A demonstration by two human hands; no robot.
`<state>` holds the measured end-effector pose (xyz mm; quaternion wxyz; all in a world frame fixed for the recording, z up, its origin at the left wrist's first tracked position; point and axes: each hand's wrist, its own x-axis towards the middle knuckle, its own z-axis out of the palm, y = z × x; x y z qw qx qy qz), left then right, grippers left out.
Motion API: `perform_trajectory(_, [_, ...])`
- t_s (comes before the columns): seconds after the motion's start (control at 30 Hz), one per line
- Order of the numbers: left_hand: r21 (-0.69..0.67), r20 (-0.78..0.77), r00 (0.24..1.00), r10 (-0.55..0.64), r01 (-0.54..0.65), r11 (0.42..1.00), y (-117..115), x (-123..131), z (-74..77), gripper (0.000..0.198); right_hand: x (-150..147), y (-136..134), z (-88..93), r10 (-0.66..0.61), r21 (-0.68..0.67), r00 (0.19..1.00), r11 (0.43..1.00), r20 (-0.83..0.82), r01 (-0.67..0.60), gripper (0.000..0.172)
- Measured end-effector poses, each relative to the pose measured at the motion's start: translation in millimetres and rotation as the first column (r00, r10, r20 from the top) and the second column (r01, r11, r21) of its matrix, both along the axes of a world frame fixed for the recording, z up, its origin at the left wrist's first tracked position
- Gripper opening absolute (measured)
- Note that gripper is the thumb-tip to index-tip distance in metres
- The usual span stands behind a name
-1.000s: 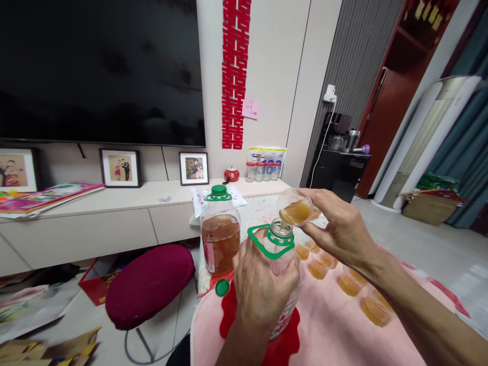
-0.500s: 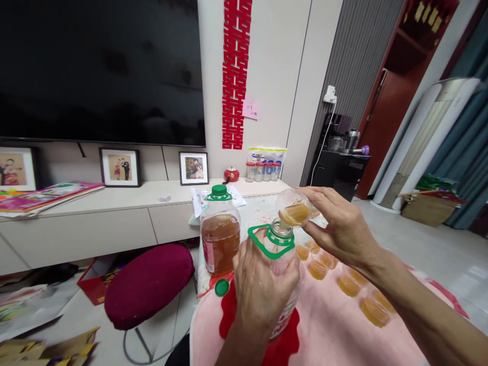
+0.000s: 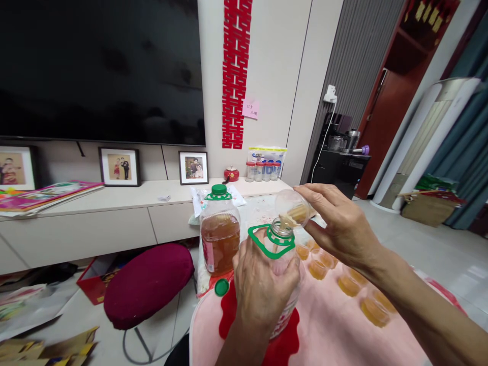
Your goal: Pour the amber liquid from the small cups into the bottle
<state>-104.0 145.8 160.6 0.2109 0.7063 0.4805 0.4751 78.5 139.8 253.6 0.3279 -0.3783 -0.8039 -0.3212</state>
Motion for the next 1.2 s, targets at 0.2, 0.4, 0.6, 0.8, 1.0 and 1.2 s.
perform_trajectory(0.2, [-0.011, -0.001, 1.000, -0.002, 0.002, 1.000, -1.9, -0.1, 4.8, 0.048, -1.6, 2.2, 2.9, 0.008, 0.029, 0.999, 1.000, 0.049, -0.009, 0.039])
perform_trajectory(0.4, [-0.022, 0.008, 1.000, 0.006, -0.006, 1.000, -1.8, 0.0, 2.4, 0.050, -6.0, 0.5, 8.7, 0.008, 0.105, 0.994, 0.994, 0.105, -0.019, 0.035])
perform_trajectory(0.6, [-0.022, 0.055, 0.997, 0.046, -0.045, 0.999, -5.3, 3.7, 4.5, 0.051, -11.4, -1.2, 12.8, -0.011, 0.170, 0.989, 0.985, 0.149, -0.015, 0.027])
perform_trajectory(0.8, [-0.033, 0.060, 0.998, 0.029, -0.027, 0.999, -5.3, 3.7, 5.4, 0.053, -13.5, -4.2, 15.1, 0.004, 0.148, 0.986, 0.989, 0.167, -0.029, 0.026])
perform_trajectory(1.0, [-0.065, 0.042, 0.999, 0.032, -0.030, 0.997, -3.7, 3.4, 5.0, 0.052, -15.8, -4.0, 16.3, -0.002, 0.143, 0.981, 0.989, 0.193, -0.026, 0.029])
perform_trajectory(1.2, [-0.042, 0.053, 0.998, 0.044, -0.042, 0.998, -5.5, 5.1, 6.9, 0.050, -15.8, -5.6, 16.2, -0.011, 0.143, 0.977, 0.990, 0.214, -0.020, 0.031])
